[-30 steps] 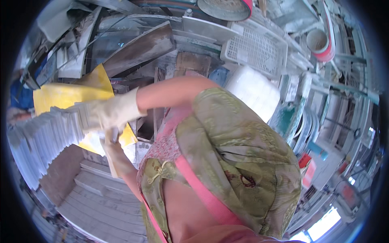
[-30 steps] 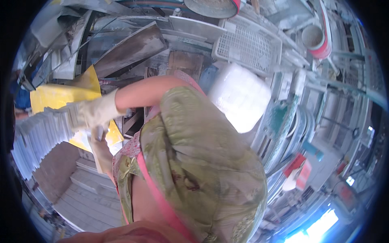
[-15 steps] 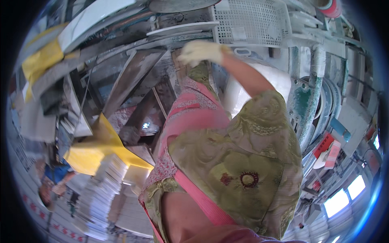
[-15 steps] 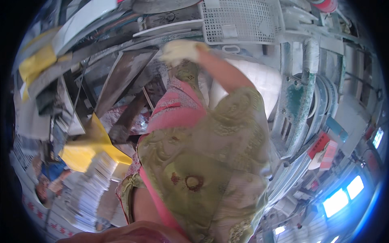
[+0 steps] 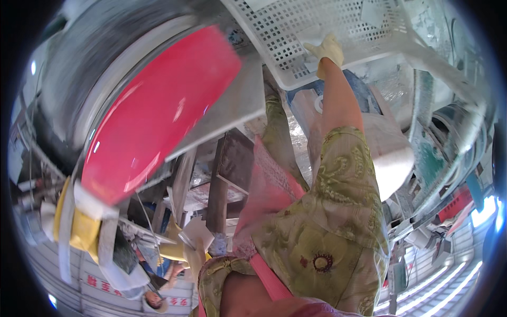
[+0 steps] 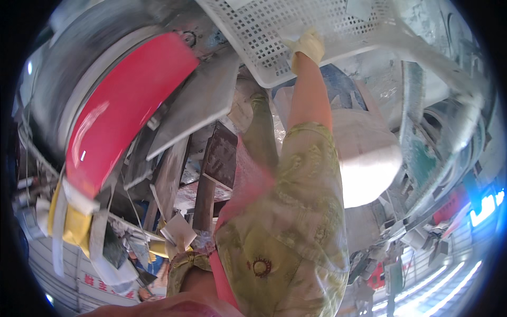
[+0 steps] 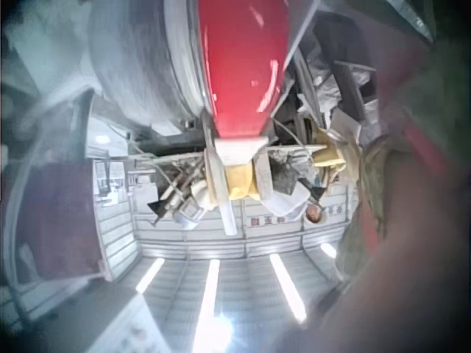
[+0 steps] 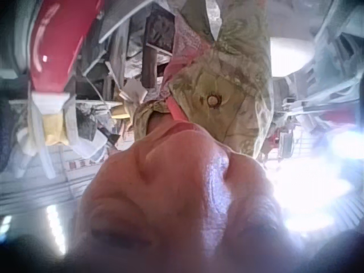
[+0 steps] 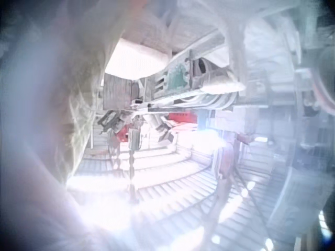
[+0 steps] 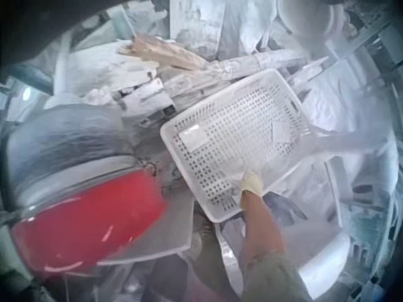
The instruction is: The person repeatedly picks up small white rectangular tiles, wipes them on a yellow board, and stacks them on a nearby rack. The person also places a white plastic basket on the rack and continues stacking tiles.
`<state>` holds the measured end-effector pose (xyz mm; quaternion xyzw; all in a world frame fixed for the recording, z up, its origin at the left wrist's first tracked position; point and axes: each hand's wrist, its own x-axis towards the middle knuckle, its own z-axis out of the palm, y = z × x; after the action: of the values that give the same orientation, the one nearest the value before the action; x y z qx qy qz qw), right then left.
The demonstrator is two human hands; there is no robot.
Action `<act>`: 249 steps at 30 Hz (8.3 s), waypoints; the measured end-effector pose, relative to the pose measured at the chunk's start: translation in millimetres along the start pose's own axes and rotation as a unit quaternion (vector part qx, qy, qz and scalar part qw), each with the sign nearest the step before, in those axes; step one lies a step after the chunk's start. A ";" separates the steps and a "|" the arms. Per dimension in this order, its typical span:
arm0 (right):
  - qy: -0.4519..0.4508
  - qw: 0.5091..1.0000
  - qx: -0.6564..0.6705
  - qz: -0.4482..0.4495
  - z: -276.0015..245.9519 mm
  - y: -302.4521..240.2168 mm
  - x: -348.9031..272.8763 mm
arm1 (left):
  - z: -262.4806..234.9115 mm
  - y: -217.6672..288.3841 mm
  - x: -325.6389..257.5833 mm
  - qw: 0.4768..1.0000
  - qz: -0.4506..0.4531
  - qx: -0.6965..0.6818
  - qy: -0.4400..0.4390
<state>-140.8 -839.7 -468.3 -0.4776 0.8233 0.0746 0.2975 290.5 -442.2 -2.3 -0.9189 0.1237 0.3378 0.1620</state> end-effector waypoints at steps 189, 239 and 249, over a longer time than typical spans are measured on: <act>-0.666 0.489 -0.031 -0.563 -37.1 -80.0 -770.5 | 150.5 -233.1 -168.4 0.503 -0.009 -0.831 0.237; 0.047 0.631 -0.184 -0.753 -240.0 -355.7 -344.5 | 152.0 -259.2 -139.7 0.696 -0.309 -0.587 0.276; 0.069 0.648 -0.342 -0.677 -230.4 -365.3 -383.1 | 153.5 -258.5 -142.5 0.700 -0.314 -0.583 0.267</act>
<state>206.7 -843.8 -7.4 -0.9737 0.2057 0.0953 0.0228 182.8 -129.9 36.8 -0.8667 -0.3554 0.0129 -0.3497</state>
